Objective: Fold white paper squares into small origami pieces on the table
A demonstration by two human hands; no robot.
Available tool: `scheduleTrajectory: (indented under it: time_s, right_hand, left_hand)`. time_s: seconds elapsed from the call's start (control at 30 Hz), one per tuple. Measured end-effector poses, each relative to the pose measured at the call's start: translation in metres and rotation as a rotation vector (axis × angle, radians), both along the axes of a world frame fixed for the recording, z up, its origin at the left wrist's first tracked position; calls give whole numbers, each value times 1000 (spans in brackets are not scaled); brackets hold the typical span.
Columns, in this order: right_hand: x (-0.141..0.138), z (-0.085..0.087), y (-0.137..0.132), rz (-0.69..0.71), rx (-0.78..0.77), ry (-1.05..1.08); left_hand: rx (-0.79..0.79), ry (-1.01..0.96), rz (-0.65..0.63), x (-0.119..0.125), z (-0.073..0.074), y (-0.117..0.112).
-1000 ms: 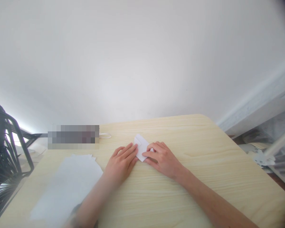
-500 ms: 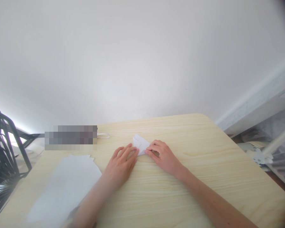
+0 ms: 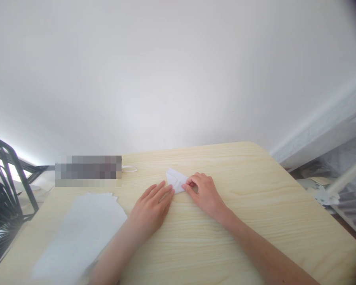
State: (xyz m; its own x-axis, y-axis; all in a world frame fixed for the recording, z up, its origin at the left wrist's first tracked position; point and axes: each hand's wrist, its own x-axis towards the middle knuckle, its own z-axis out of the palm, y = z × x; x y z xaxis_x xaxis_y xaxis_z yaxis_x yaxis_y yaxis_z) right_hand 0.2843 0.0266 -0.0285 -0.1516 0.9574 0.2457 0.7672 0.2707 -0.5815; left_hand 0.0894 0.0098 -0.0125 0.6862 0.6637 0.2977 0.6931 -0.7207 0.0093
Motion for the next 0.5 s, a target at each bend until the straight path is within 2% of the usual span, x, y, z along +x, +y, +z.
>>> scheduleTrajectory:
  time_s: [0.5]
  right_hand:
    - [-3, 1, 0, -29, 10, -28]
  left_hand:
    - [-60, 104, 45, 5, 5, -7]
